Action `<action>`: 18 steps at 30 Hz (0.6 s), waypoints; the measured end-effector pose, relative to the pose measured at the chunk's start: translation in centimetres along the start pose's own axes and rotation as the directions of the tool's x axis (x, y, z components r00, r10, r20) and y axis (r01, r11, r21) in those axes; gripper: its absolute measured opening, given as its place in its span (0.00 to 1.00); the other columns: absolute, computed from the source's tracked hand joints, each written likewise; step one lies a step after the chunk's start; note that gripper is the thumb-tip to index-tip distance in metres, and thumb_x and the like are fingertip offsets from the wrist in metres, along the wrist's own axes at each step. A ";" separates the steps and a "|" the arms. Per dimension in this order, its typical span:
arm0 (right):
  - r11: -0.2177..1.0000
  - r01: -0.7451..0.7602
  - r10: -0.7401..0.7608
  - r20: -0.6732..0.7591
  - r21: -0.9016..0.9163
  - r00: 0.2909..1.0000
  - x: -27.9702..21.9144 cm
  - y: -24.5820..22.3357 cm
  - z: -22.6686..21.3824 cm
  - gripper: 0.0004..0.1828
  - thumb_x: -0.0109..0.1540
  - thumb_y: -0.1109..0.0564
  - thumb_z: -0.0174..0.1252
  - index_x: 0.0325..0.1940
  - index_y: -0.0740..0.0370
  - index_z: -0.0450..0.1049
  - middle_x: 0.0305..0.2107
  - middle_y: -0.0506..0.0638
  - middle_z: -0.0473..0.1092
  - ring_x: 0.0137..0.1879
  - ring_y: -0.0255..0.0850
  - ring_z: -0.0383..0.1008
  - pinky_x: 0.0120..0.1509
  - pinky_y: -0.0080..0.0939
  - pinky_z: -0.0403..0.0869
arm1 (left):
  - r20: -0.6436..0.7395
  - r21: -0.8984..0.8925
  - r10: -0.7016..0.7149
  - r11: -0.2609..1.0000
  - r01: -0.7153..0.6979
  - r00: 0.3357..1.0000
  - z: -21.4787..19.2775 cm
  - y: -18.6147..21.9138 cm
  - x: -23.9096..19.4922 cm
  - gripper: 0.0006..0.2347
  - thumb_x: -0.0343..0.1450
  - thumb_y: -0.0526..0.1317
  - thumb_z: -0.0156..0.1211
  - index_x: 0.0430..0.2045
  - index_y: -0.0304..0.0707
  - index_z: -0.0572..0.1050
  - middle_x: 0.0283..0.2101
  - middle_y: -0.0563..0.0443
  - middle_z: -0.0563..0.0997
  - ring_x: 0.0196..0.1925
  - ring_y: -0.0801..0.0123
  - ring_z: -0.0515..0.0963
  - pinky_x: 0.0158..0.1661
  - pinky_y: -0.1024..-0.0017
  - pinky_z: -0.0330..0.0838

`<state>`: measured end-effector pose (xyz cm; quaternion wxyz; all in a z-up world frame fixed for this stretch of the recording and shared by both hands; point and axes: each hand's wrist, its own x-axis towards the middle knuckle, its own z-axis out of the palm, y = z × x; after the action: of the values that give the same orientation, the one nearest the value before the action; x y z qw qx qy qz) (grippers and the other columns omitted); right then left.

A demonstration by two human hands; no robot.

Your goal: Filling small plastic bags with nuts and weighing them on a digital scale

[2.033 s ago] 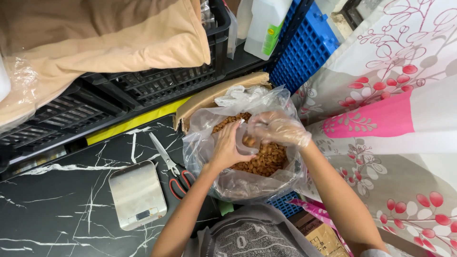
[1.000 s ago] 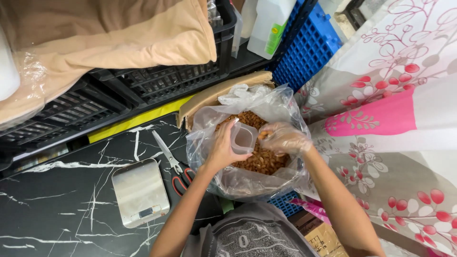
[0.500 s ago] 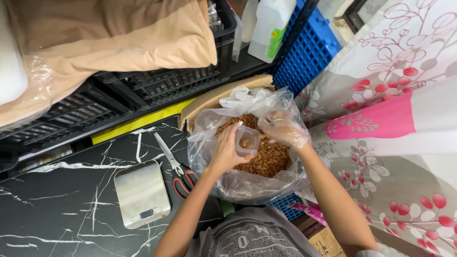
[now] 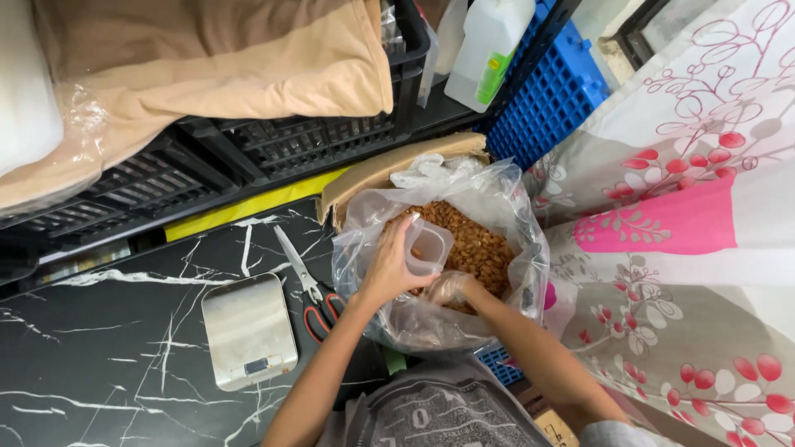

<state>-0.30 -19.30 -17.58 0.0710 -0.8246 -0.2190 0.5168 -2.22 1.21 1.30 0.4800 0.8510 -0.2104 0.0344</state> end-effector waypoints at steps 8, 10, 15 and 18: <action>0.891 -0.352 0.389 -0.085 0.287 0.917 -17.4 -9.3 -8.4 0.24 0.55 0.57 0.58 0.56 0.63 0.76 0.44 0.52 0.77 0.51 0.39 0.78 0.53 0.35 0.75 | -0.012 -0.055 -0.083 0.995 0.082 0.997 0.3 0.3 0.5 0.51 0.49 0.50 0.81 0.66 0.29 0.56 0.62 0.30 0.67 0.66 0.41 0.66 0.67 0.47 0.53; 0.757 0.065 0.139 -0.257 0.650 0.956 -19.4 -5.8 -9.8 0.41 0.44 0.49 0.80 0.61 0.51 0.79 0.50 0.55 0.78 0.45 0.46 0.82 0.46 0.45 0.81 | -0.013 -0.079 -0.127 0.989 0.126 0.992 0.8 0.1 0.8 0.52 0.49 0.50 0.81 0.67 0.29 0.55 0.63 0.28 0.67 0.67 0.38 0.65 0.68 0.43 0.49; 0.629 0.017 0.381 -0.327 0.778 0.865 -27.7 -8.6 -17.3 0.42 0.47 0.39 0.75 0.61 0.59 0.76 0.39 0.59 0.78 0.33 0.44 0.80 0.37 0.42 0.81 | -0.044 -0.068 -0.159 0.985 0.156 0.986 2.7 -0.4 1.3 0.51 0.52 0.49 0.80 0.68 0.32 0.53 0.64 0.32 0.65 0.68 0.42 0.63 0.68 0.39 0.45; 0.788 -0.028 0.345 -0.403 0.615 0.848 -20.1 -2.6 -14.8 0.49 0.51 0.35 0.75 0.68 0.62 0.69 0.53 0.68 0.73 0.23 0.40 0.78 0.34 0.42 0.84 | -0.026 0.006 -0.124 0.992 0.124 0.992 3.3 0.2 1.2 0.50 0.53 0.48 0.79 0.68 0.32 0.54 0.63 0.35 0.66 0.68 0.46 0.63 0.68 0.39 0.40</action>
<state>4.58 -24.12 6.58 0.3227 -0.8834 0.0629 0.3340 -1.65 -2.02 0.01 0.4807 0.8637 -0.1507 0.0163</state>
